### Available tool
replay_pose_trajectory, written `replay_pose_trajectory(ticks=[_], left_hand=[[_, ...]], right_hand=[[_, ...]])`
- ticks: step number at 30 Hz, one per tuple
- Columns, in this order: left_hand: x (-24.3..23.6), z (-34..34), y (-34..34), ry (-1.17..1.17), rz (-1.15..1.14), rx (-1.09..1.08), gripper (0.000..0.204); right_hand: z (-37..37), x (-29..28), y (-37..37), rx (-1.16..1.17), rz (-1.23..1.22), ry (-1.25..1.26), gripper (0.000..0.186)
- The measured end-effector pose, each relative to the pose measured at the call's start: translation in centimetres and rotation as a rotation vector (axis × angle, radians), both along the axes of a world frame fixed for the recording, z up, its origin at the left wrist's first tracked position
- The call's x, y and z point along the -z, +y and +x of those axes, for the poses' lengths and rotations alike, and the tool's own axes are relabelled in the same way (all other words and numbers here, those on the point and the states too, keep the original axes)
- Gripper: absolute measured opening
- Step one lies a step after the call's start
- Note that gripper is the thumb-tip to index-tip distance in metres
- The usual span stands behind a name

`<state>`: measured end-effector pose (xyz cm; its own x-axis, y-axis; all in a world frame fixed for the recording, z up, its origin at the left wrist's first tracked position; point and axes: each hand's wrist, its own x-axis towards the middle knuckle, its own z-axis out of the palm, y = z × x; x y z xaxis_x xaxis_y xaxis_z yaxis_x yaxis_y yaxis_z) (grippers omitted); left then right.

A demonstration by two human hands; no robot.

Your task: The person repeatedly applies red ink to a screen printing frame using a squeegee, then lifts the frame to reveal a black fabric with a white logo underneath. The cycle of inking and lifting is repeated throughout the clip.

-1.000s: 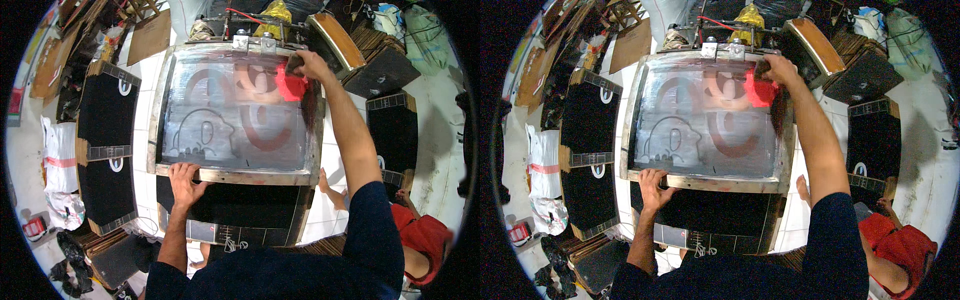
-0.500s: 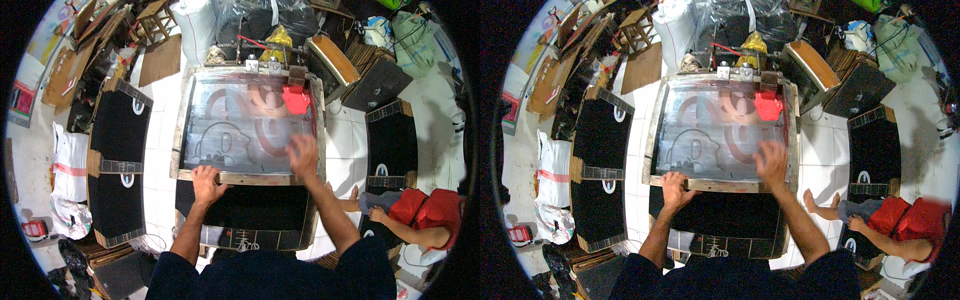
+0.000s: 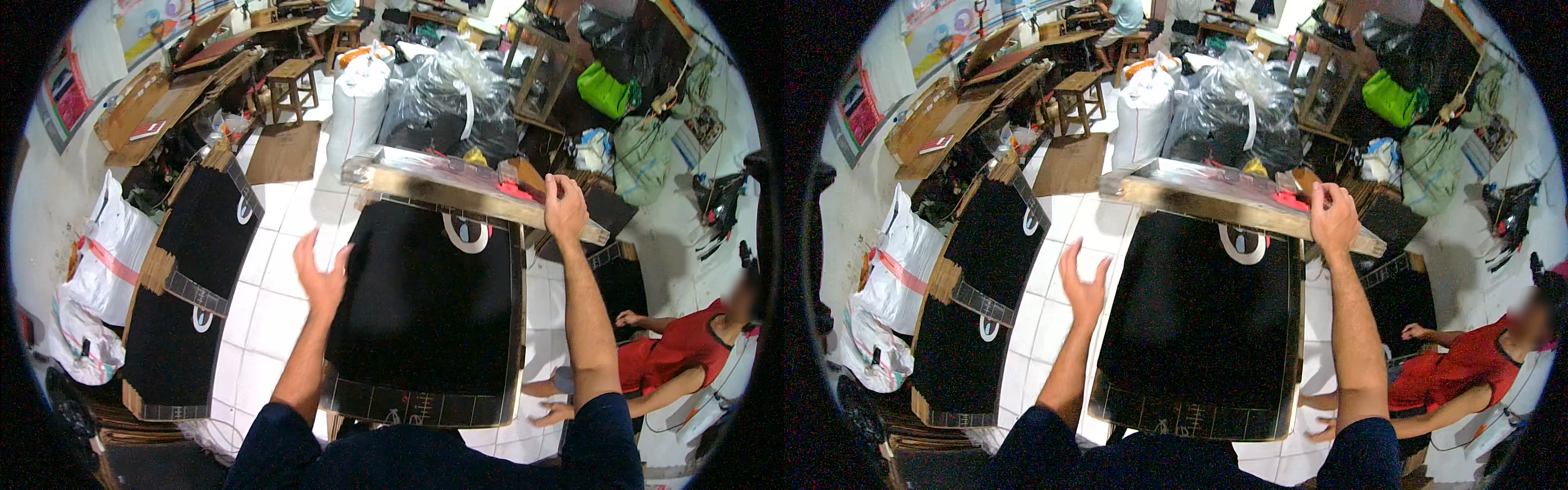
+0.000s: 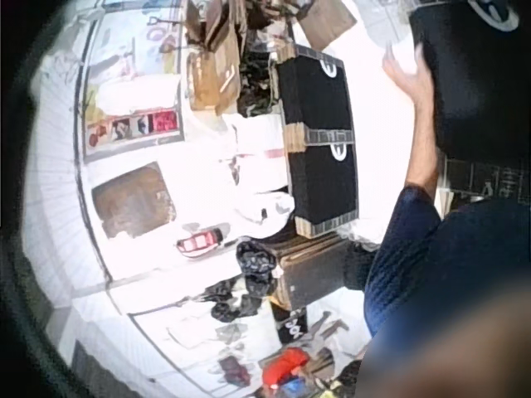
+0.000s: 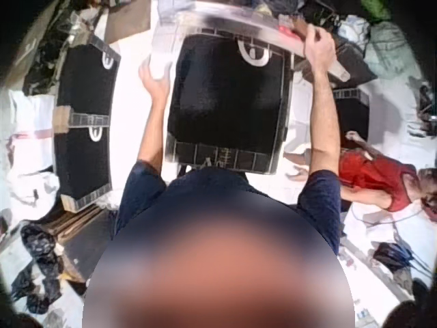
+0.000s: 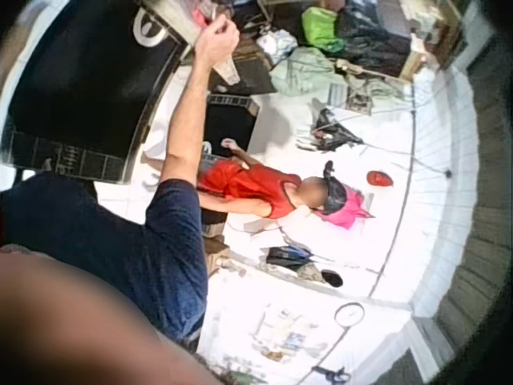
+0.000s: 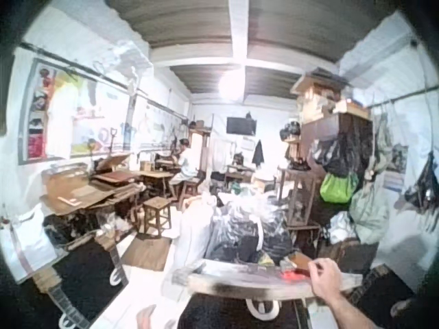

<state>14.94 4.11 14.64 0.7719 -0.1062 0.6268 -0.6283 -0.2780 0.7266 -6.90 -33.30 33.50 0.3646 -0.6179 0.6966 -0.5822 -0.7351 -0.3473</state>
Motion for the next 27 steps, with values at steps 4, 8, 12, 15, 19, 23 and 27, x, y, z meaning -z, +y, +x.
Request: replay_pose_trajectory(ticks=[4, 8, 12, 15, 19, 23, 27], left_hand=[[22.4, -2.4, 14.2, 0.649, 0.875, 0.036, 0.047], [37.4, -17.6, 25.9, 1.467, 0.393, 0.359, 0.051], [40.3, -27.3, 30.1, 1.403, 0.505, 0.214, 0.045], [38.0, -28.7, 29.2, 1.194, 0.744, 0.161, 0.043], [33.9, -28.8, 26.5, 0.945, 1.04, -0.008, 0.051], [33.2, -27.4, 25.0, 0.85, 0.899, -0.082, 0.055], [35.3, -24.9, 25.2, 0.952, 0.927, -0.186, 0.026]], right_hand=[[1.7, -3.6, -2.3, 0.116, 0.142, 0.116, 0.047], [2.4, -5.0, -5.1, 0.082, 0.226, 0.175, 0.05], [2.2, -4.7, -6.5, 0.09, 0.253, 0.212, 0.048], [2.1, -4.6, -6.6, 0.016, 0.241, 0.184, 0.046], [2.1, -4.9, -6.0, 0.0, 0.195, 0.183, 0.046], [2.2, -5.1, -5.5, -0.018, 0.205, 0.197, 0.047], [2.1, -5.2, -5.7, -0.008, 0.197, 0.22, 0.048]])
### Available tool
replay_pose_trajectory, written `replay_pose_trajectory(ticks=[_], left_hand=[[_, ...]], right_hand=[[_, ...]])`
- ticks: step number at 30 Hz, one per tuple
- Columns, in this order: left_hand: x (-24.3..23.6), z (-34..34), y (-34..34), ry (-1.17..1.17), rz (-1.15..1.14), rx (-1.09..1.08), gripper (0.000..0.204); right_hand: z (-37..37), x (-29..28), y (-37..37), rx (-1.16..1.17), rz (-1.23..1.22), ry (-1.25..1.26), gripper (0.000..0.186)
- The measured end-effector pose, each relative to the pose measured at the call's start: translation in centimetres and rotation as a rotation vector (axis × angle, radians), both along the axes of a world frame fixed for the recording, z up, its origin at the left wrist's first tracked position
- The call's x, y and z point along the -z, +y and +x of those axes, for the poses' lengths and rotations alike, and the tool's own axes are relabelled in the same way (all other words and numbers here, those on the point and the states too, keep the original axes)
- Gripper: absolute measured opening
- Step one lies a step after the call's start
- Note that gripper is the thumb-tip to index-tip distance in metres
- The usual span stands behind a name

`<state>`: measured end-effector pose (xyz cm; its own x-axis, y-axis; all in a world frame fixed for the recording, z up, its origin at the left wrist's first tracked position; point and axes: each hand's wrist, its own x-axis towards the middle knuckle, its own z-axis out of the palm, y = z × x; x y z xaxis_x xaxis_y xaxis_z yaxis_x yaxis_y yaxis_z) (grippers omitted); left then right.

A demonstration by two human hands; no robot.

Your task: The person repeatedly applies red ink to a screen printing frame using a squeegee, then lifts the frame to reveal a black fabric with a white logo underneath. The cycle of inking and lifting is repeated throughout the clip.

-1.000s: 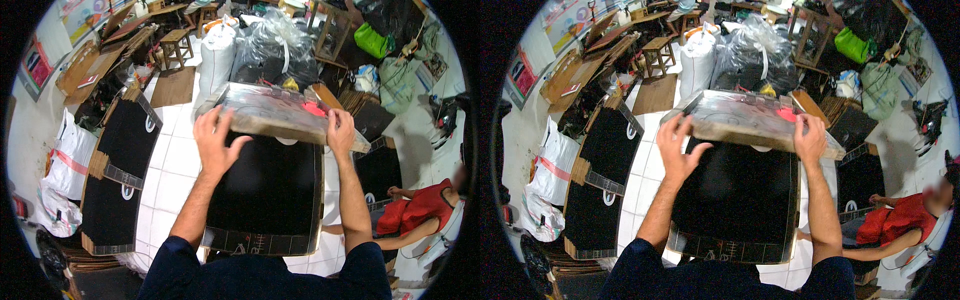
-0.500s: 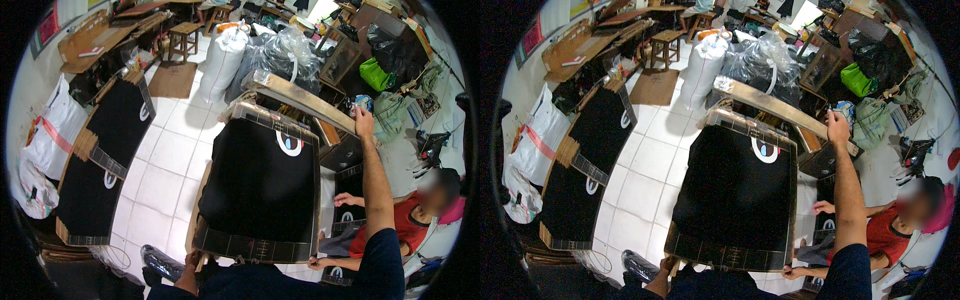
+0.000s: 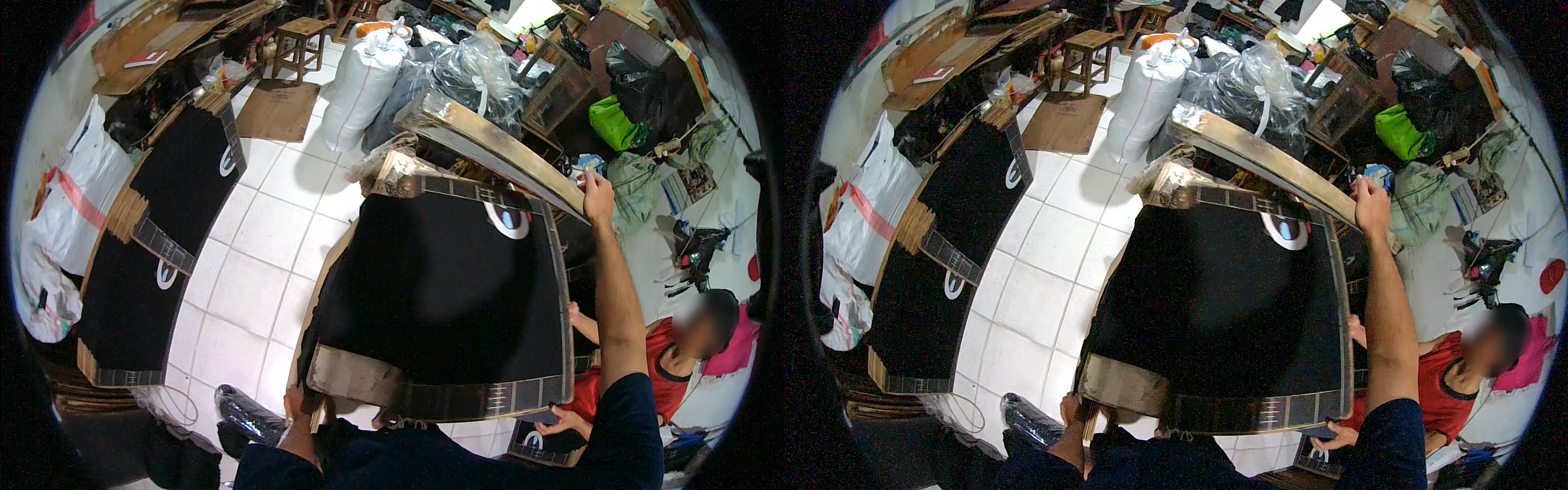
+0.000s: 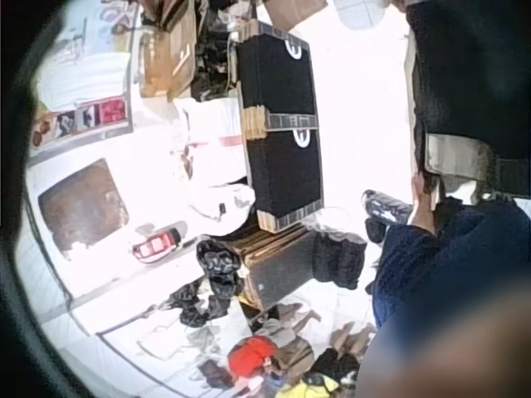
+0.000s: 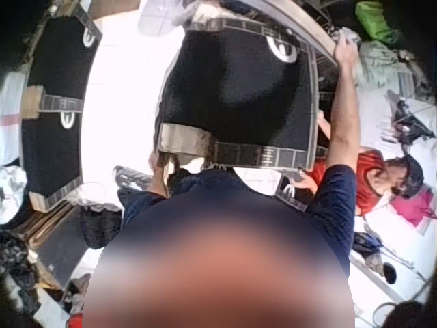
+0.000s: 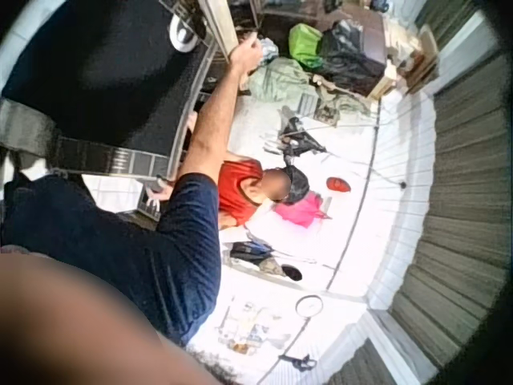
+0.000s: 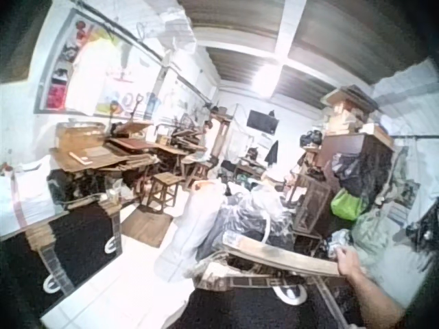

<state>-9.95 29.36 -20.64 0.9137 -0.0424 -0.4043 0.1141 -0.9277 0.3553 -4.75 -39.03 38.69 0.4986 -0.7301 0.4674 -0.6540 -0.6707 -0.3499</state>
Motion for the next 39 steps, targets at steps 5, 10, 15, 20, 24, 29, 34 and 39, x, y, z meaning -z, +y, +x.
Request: replay_pose_trajectory(ticks=[5, 10, 15, 20, 24, 29, 34, 39], left_hand=[[-3.4, 5.8, -0.2, -0.501, 0.091, -0.037, 0.011], [-17.6, 15.7, 0.5, -0.718, 0.207, -0.079, 0.032], [-36.9, 11.5, 6.2, -0.793, 0.296, -0.267, 0.03], [-52.1, -1.0, 13.8, -1.121, 0.186, -0.446, 0.029], [-60.3, -9.3, 23.3, -1.287, 0.154, -0.488, 0.035], [-59.4, -14.0, 33.1, -1.152, -0.193, -0.72, 0.044], [-45.0, -9.6, 29.7, -1.109, -0.489, -0.63, 0.037], [-32.8, -1.1, 18.1, -0.791, -0.589, -0.589, 0.036]], right_hand=[[0.3, -0.4, -0.3, 0.033, -0.063, 0.054, 0.049], [0.9, -1.3, 0.3, 0.057, 0.005, 0.061, 0.051], [1.5, -2.2, 0.0, 0.1, 0.004, 0.025, 0.055], [3.2, -4.3, -2.6, 0.036, -0.003, 0.099, 0.059], [4.8, -5.6, -4.9, -0.034, 0.003, 0.069, 0.059], [4.6, -5.3, -4.8, -0.017, 0.019, 0.003, 0.056], [3.3, -4.5, -2.7, 0.018, 0.049, 0.04, 0.055], [2.7, -3.9, -1.1, 0.049, 0.042, 0.028, 0.054]])
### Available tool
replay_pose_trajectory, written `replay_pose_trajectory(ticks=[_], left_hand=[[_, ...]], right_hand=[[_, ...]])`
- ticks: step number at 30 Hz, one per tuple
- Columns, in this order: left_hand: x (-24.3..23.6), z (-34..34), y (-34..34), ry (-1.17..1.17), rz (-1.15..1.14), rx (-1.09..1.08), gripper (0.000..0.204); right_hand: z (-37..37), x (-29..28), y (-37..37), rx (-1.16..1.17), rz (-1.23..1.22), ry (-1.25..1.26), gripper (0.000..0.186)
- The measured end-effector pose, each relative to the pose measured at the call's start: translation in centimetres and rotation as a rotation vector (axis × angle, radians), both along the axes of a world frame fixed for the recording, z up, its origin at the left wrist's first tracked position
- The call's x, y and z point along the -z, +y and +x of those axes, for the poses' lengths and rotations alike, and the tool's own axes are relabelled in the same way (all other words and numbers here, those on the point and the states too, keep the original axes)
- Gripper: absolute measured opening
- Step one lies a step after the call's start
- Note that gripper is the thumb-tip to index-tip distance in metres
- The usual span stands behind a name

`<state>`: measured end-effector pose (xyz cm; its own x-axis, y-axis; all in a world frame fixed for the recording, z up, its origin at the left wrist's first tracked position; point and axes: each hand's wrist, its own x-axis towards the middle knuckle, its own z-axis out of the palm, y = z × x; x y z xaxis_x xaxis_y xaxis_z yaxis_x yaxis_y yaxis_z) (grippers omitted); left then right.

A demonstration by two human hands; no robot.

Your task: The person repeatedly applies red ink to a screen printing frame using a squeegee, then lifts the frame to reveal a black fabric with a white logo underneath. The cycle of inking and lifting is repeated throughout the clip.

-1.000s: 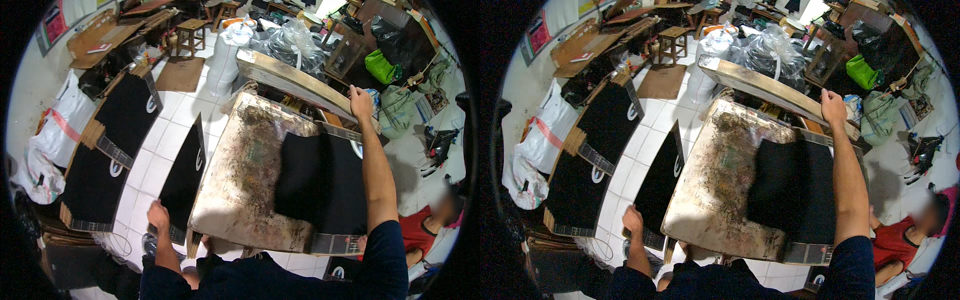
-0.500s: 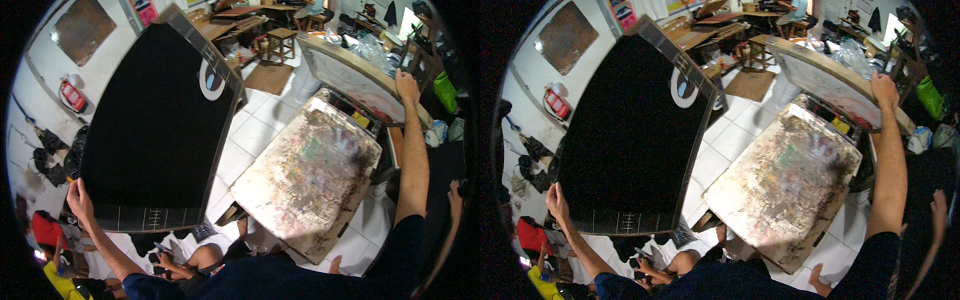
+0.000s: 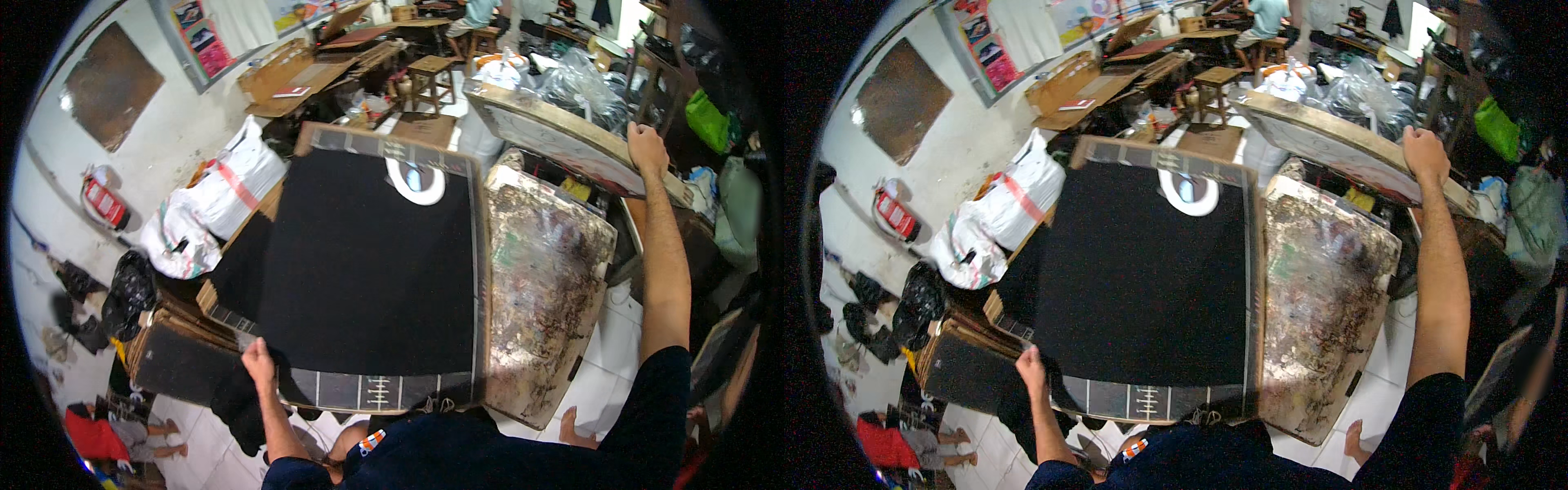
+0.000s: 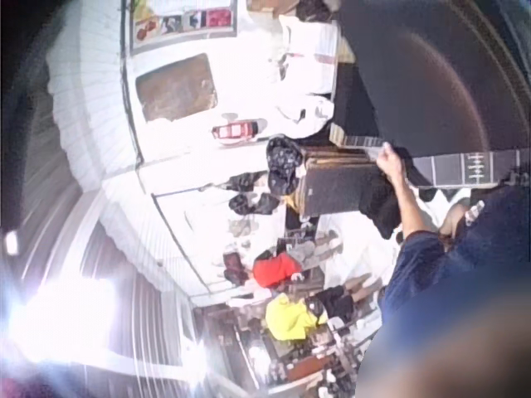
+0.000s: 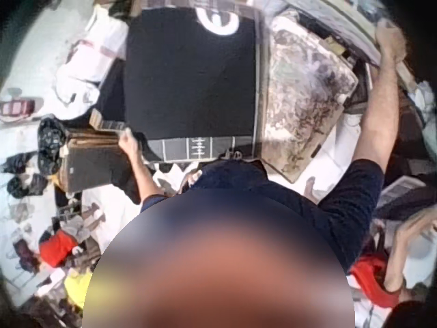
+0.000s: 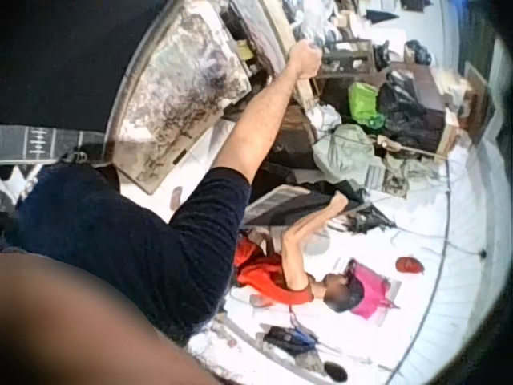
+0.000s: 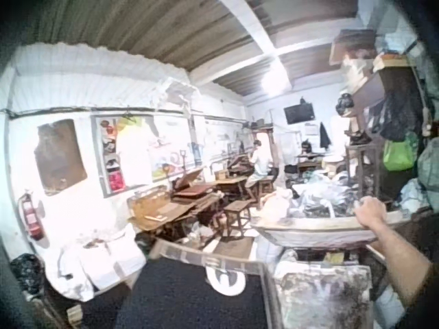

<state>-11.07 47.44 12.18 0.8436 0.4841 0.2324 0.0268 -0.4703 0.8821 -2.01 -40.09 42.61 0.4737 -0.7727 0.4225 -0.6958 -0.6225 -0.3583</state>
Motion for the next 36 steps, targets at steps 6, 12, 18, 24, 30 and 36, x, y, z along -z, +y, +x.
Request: replay_pose_trajectory(ticks=[6, 12, 18, 24, 30, 36], left_hand=[[6.1, 11.7, -10.7, 0.206, 0.312, 0.305, 0.043], [12.3, 14.0, -22.4, 0.396, 0.15, 0.579, 0.044], [11.8, 11.0, -27.3, 0.453, 0.383, 0.782, 0.064], [8.0, 11.9, -27.7, 0.583, 0.543, 0.822, 0.062], [7.5, 12.6, -29.7, 0.589, 0.62, 0.778, 0.061], [8.2, 13.6, -30.2, 0.608, 0.588, 0.765, 0.075]], right_hand=[[-1.6, 2.6, 1.3, 0.082, -0.01, 0.027, 0.052], [-2.5, 3.6, 2.4, 0.078, -0.02, 0.024, 0.049], [-1.6, 2.3, 1.5, 0.059, -0.065, -0.01, 0.048], [-0.3, 0.2, 1.2, 0.057, -0.094, -0.159, 0.039], [0.5, -1.7, 1.1, 0.064, -0.073, -0.147, 0.042], [0.7, -2.4, 0.3, 0.059, -0.061, -0.08, 0.046]])
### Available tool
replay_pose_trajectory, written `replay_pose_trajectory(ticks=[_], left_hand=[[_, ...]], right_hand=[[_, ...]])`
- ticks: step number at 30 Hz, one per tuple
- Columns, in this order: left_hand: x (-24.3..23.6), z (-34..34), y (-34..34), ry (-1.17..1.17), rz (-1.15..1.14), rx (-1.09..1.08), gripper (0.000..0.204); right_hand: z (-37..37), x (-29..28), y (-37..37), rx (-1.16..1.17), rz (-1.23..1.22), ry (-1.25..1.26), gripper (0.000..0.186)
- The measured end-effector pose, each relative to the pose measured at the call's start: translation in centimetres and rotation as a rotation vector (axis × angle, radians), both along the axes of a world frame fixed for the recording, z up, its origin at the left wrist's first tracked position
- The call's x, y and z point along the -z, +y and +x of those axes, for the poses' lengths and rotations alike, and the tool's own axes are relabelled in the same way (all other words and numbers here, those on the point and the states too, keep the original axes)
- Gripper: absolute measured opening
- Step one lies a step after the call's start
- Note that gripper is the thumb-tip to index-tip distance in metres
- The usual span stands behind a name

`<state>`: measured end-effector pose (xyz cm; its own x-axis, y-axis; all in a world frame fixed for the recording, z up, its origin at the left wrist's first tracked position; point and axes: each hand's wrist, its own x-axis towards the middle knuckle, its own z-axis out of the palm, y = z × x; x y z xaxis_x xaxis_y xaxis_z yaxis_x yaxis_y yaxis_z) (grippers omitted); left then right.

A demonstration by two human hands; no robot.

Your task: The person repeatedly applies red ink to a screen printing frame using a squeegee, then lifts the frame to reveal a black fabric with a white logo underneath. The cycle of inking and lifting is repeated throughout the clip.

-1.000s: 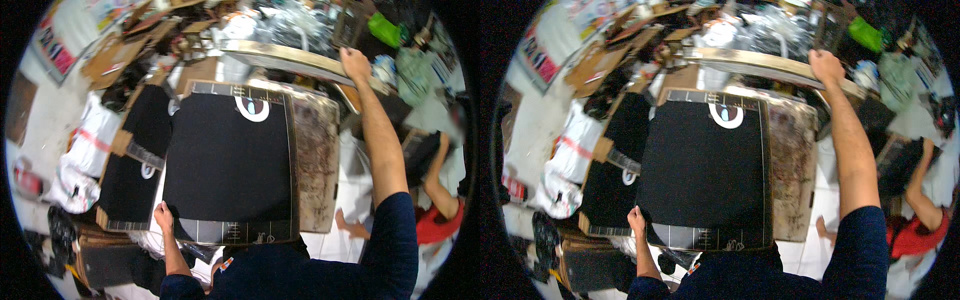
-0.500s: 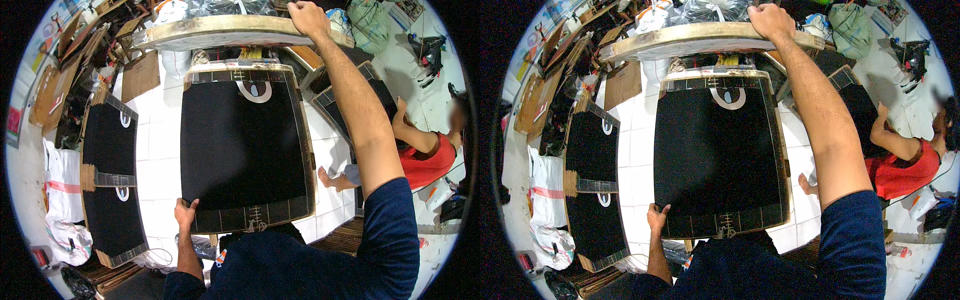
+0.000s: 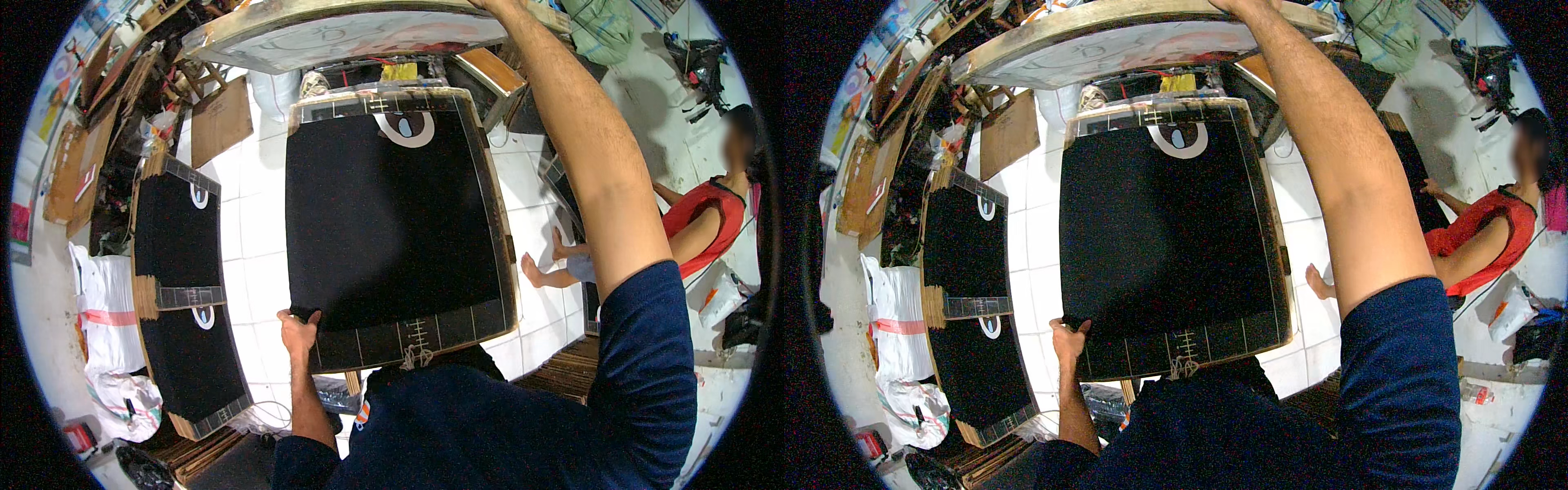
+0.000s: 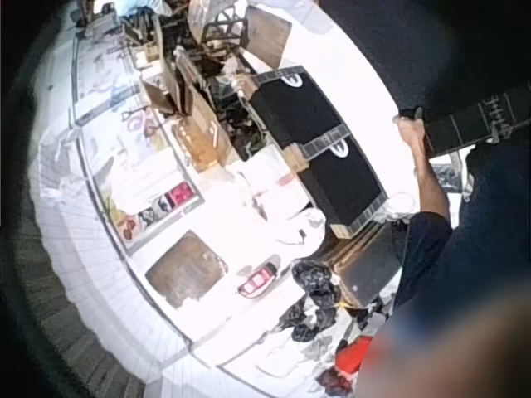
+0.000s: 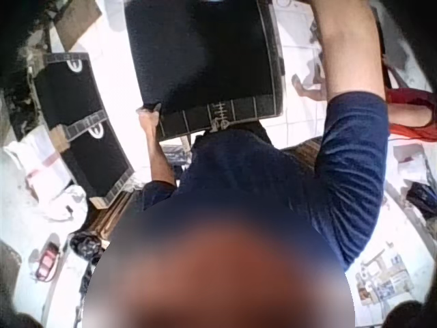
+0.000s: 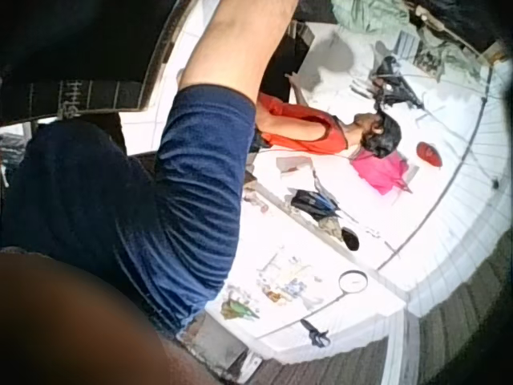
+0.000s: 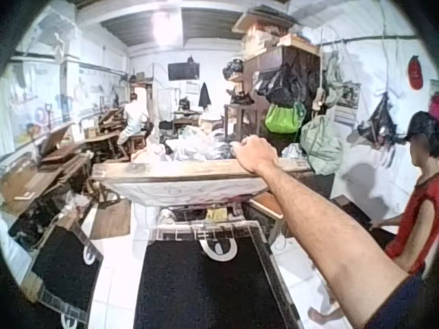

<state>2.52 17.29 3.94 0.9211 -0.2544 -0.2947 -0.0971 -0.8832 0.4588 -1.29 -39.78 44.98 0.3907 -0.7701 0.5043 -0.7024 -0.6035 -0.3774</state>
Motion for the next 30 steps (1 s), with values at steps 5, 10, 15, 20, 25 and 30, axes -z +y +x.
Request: replay_pose_trajectory(ticks=[5, 10, 15, 20, 25, 30], left_hand=[[1.2, 0.5, -0.2, 0.086, 0.099, -0.011, 0.083], [1.5, 1.0, -0.5, -0.012, 0.155, 0.122, 0.087], [-4.6, 3.3, -7.9, -0.168, -0.342, 0.164, 0.092], [-13.2, 5.6, -17.9, 0.526, -1.648, 0.111, 0.059], [-8.1, 3.9, -18.5, 0.691, -1.262, -0.58, 0.065], [-0.6, 2.4, -16.1, 0.727, -0.798, -0.573, 0.064]], right_hand=[[0.1, 0.5, -0.1, 0.017, 0.022, -0.041, 0.044], [-1.1, 2.5, 1.1, 0.046, 0.044, 0.061, 0.048], [-4.1, 7.8, 3.9, 0.008, 0.023, -0.012, 0.04], [-8.0, 17.7, 7.5, -0.175, -0.27, -0.189, 0.017], [-14.1, 31.0, 13.7, -0.282, 0.022, 0.001, 0.04], [-11.5, 38.8, 5.0, -0.283, 0.07, 0.148, 0.057]])
